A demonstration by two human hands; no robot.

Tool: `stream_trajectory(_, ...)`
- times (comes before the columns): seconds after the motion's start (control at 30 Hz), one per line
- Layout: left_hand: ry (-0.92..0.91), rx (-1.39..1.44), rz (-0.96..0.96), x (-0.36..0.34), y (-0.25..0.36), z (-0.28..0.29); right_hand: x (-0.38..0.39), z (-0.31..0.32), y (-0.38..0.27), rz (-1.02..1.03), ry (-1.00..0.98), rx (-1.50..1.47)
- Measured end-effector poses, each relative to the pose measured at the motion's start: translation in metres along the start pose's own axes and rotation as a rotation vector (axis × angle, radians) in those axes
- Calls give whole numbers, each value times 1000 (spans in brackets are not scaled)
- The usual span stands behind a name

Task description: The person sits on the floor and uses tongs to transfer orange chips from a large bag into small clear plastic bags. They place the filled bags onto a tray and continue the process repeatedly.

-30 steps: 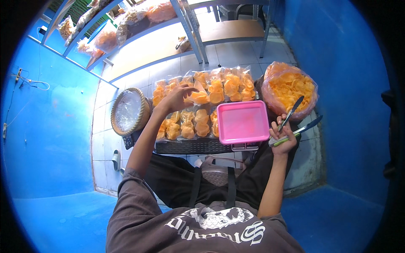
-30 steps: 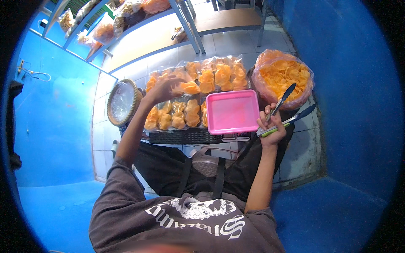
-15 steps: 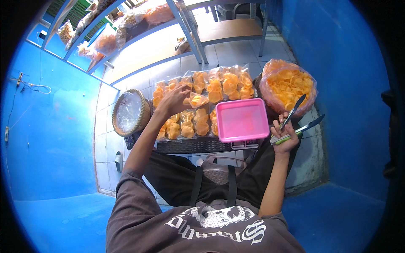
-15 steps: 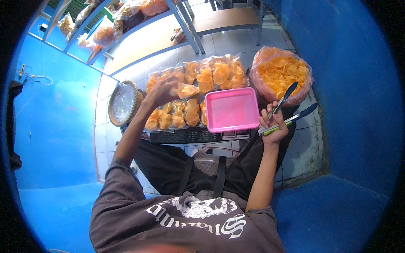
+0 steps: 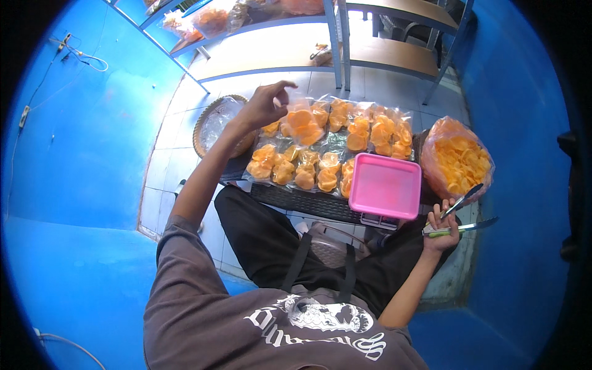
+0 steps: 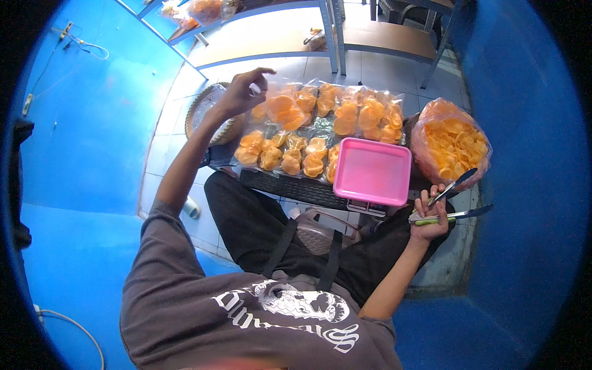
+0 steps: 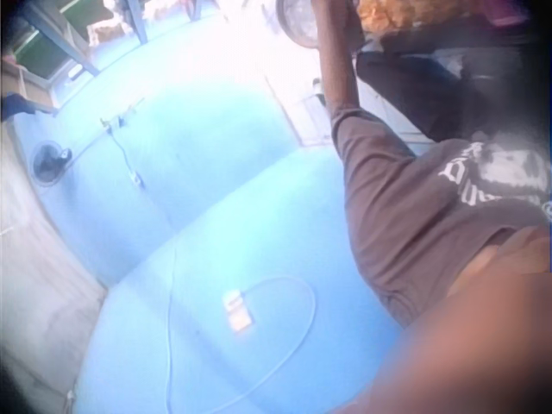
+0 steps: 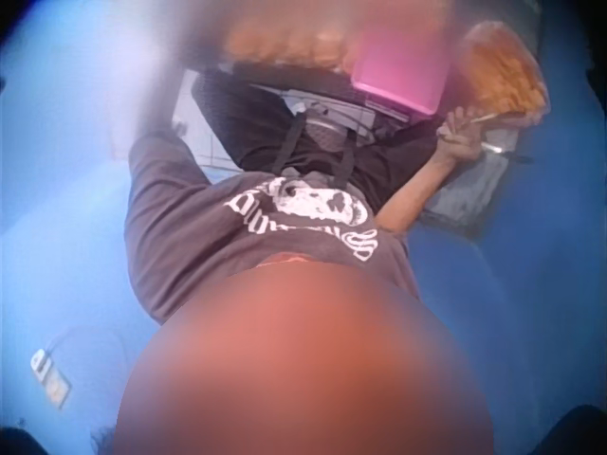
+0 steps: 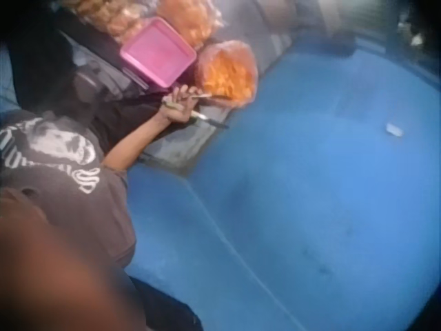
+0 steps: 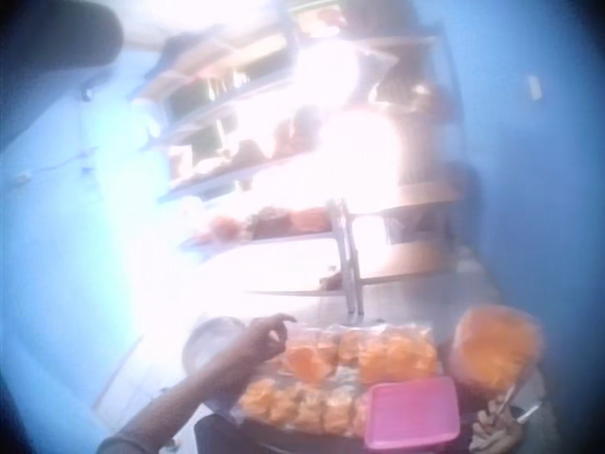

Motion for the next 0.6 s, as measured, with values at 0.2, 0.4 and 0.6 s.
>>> stream_trajectory(0.2,27,-132,63,36,-49,8,2,0,1,3,17,26)
stream_trajectory(0.4,88,-248,128,64,-75,-7,-1,-5,8,-23,3,7)
stream_trajectory(0.6,31,-419,94,95,-70,-38,-2,-7,10,-19,-16,-5)
Point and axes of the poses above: each hand's wrist, its own x-axis away from the middle knuckle, its own z-axis out of the back of the hand, y = z × x, the point moved 10 cm from there along -x, towards the middle knuckle, and after that the axes turned 12 degrees about -y, right-handed, at the moved point
